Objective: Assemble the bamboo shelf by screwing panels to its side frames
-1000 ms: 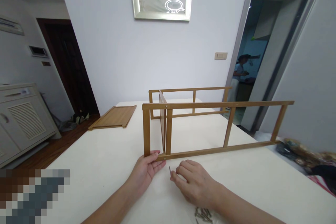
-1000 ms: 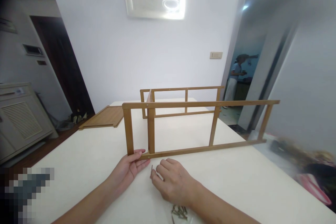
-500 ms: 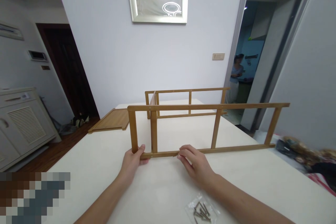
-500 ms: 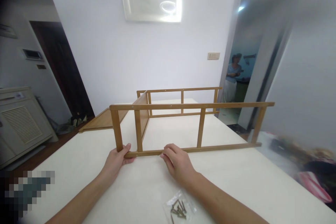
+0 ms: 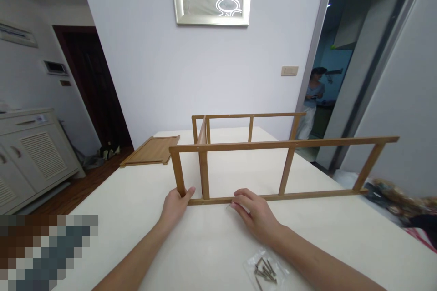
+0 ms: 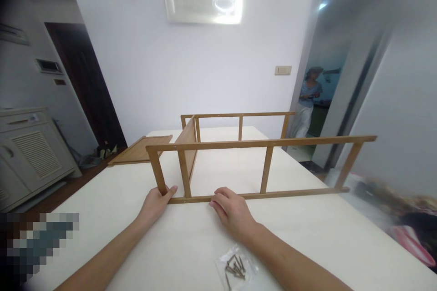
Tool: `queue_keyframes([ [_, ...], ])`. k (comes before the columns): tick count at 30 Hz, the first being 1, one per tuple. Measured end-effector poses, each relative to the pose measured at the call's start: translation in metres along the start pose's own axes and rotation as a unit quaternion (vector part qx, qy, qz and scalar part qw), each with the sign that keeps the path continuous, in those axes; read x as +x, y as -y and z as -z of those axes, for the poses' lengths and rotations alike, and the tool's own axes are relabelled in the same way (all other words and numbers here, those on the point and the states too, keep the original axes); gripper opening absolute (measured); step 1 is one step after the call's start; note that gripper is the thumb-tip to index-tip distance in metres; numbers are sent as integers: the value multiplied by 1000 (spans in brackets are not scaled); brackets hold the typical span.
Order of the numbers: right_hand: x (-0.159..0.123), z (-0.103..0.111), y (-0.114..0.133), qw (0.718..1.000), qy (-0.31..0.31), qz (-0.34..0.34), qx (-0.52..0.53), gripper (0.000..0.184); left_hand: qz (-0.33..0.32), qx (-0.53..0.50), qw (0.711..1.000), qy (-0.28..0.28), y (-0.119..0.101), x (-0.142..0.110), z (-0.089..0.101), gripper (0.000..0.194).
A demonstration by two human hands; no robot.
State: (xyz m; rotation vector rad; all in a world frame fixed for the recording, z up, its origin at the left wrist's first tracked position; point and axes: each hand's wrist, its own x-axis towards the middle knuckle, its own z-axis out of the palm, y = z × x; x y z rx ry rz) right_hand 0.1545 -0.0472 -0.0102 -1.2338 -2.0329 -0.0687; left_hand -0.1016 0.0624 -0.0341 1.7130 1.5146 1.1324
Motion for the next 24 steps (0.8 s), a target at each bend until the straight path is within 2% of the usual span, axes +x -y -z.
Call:
queue_keyframes([
  [2,-1,-1,0,1000,5,-6,-5,17,-8,-70,998,3,-7,-4,0,40],
  [5,0,-1,1,1000,14,-13,-6,17,19,-158,987,30,-17,-9,-2,43],
  [8,1,-1,5,999,29,-13,3,16,47,-172,982,57,-24,-12,-3,49],
  [13,4,-1,10,999,29,2,33,17,51,-159,984,67,-30,-13,-3,52],
  [19,4,-7,14,994,-6,100,33,13,48,-178,979,86,-38,-22,-5,51],
  [24,4,-8,21,986,25,165,6,13,11,-189,974,126,-36,-30,-19,46],
])
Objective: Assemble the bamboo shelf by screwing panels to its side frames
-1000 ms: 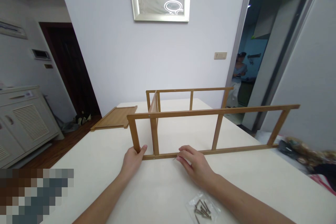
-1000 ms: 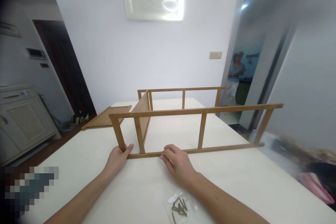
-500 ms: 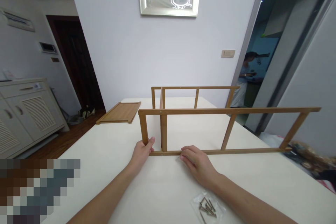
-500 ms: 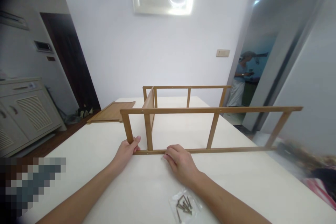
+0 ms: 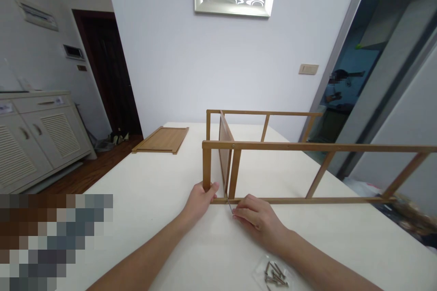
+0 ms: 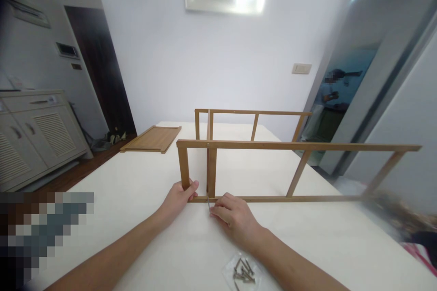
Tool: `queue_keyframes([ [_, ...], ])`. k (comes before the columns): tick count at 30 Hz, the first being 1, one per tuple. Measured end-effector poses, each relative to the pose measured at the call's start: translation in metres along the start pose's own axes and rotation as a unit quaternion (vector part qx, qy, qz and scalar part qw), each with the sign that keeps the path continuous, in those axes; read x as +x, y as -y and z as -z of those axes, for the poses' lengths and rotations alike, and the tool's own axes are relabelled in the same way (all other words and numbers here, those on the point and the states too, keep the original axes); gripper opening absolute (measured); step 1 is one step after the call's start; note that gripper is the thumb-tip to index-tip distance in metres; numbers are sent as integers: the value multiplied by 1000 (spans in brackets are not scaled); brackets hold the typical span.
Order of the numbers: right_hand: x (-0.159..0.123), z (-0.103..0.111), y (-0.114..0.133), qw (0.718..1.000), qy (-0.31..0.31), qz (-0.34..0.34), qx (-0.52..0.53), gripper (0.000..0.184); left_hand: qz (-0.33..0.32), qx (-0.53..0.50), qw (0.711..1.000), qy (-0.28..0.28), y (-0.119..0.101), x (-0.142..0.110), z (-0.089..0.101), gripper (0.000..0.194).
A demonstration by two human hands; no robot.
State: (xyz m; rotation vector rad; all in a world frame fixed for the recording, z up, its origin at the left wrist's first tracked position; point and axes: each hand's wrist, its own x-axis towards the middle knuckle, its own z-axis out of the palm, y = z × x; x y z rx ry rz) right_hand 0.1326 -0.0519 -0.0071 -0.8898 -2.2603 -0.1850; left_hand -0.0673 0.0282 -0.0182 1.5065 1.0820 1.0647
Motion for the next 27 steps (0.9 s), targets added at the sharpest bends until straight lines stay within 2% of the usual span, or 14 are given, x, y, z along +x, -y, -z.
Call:
queue_keyframes([
  [5,1,1,7,998,52,20,-10,16,-25,6,999,23,8,0,-4,45],
  [10,2,2,9,995,93,31,-20,20,-27,-8,999,22,7,0,-3,45],
  [21,1,0,9,990,111,62,-55,20,-40,-8,999,21,5,-2,-4,46],
  [27,2,3,15,981,158,69,-87,24,-35,-7,999,19,6,-1,-4,45],
])
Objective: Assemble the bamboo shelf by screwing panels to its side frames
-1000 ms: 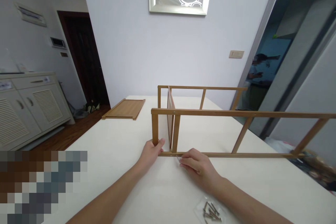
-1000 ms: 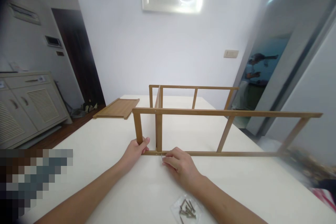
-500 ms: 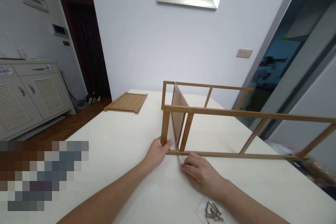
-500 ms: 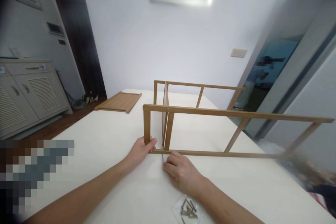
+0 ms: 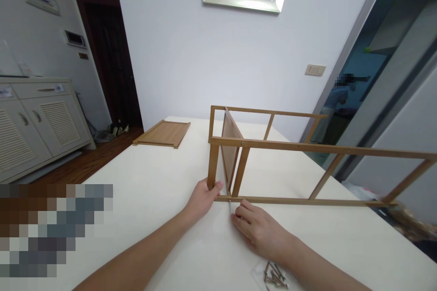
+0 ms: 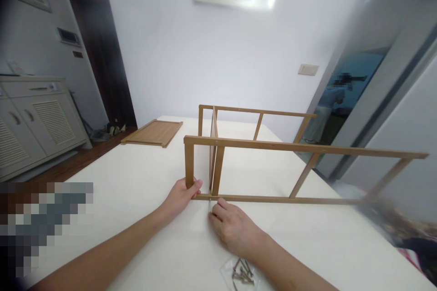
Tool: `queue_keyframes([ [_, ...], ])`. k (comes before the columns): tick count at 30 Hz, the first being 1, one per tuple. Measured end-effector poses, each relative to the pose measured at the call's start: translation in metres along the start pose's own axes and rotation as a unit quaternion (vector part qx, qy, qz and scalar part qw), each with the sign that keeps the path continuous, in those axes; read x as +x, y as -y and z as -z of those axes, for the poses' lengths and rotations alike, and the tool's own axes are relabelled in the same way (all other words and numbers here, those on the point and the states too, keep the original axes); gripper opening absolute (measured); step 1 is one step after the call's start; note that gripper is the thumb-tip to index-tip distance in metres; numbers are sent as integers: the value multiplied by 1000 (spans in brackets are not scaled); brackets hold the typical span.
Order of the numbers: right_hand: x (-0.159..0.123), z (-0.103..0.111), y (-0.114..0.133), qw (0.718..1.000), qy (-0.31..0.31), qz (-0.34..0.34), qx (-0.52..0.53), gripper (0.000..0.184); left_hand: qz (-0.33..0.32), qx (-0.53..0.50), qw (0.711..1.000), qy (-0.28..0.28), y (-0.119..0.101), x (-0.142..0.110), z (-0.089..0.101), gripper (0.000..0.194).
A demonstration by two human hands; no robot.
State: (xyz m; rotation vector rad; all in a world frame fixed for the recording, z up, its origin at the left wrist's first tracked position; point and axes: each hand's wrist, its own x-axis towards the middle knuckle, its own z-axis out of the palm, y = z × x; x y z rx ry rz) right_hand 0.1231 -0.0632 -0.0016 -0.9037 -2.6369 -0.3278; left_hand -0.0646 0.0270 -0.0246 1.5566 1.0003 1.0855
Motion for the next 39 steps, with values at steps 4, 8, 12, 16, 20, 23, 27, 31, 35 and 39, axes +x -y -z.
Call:
queue_keyframes([
  [4,1,-1,2,999,-14,-32,1,19,-1,-7,1000,1,2,1,0,46],
  [8,1,-5,3,994,-44,-95,42,17,10,-7,1000,4,3,1,0,46],
  [12,0,-6,3,985,-60,-141,75,12,12,-9,1000,6,3,1,0,44],
  [16,1,-3,4,993,-56,-108,9,18,9,-4,1000,6,2,0,0,42],
  [20,2,-4,5,994,-49,-30,-93,23,8,-4,1000,2,1,0,0,41],
  [23,1,-8,6,989,-53,-13,-135,25,8,-3,1000,-2,0,-1,-1,40],
  [27,-2,-13,6,986,-45,-7,-157,24,15,0,1000,-1,0,-1,-1,41],
  [31,-3,-13,6,987,-32,-12,-159,24,14,7,1000,1,0,-1,-1,42],
  [35,-2,-8,4,994,-16,-43,-104,21,11,7,1000,-1,-1,-2,-1,42],
  [39,0,-4,4,996,-2,-76,-36,18,11,11,1000,6,-4,-3,0,42],
])
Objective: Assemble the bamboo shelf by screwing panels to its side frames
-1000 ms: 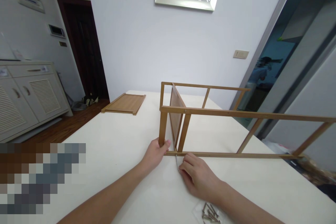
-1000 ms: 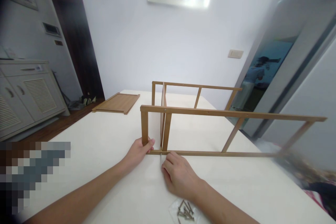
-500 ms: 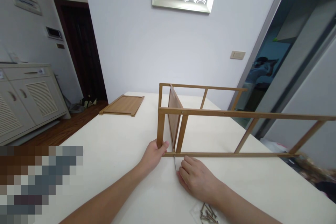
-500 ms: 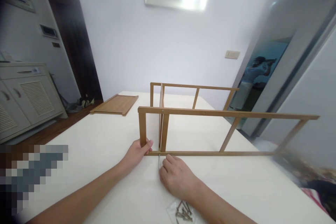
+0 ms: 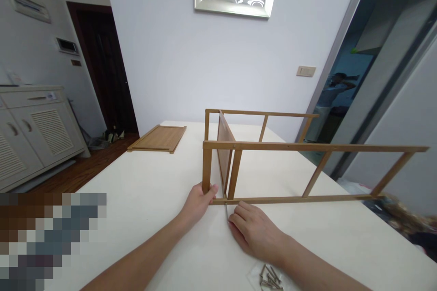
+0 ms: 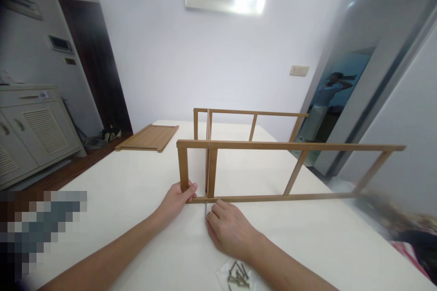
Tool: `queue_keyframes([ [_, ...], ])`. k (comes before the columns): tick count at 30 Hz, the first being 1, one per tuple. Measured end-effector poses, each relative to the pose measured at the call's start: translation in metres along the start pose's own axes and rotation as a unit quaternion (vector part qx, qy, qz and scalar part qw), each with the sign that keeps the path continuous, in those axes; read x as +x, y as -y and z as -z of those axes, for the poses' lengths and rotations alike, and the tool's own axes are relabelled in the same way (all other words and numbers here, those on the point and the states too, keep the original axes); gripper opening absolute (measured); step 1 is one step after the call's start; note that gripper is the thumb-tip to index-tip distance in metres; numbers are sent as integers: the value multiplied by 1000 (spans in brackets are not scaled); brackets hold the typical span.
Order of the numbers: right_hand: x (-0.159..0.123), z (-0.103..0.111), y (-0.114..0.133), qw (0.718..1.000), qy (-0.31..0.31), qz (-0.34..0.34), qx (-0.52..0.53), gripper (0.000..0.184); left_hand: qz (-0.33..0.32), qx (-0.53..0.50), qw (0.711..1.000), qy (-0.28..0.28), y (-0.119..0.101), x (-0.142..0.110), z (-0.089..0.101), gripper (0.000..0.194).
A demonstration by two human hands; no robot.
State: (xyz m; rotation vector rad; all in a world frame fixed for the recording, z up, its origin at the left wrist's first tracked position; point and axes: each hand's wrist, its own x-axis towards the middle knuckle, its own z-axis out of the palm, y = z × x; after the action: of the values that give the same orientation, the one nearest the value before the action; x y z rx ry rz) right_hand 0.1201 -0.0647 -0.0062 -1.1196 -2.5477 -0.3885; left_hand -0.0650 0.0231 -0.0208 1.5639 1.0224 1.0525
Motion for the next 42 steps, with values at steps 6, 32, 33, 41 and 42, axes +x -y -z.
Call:
queue_keyframes([
  [6,2,2,2,997,-10,-24,70,21,-5,-25,1000,-6,-4,-2,0,41],
  [32,-2,0,4,990,19,-65,127,17,5,-49,999,2,-6,-3,-1,47],
  [33,-2,1,4,990,17,-68,126,16,6,-52,999,2,-6,-3,-1,47],
  [41,-1,5,2,996,15,-24,87,18,17,-45,999,-1,-13,-6,-2,49],
  [42,-1,7,3,996,12,-12,87,18,16,-47,999,-2,-14,-6,-2,49],
])
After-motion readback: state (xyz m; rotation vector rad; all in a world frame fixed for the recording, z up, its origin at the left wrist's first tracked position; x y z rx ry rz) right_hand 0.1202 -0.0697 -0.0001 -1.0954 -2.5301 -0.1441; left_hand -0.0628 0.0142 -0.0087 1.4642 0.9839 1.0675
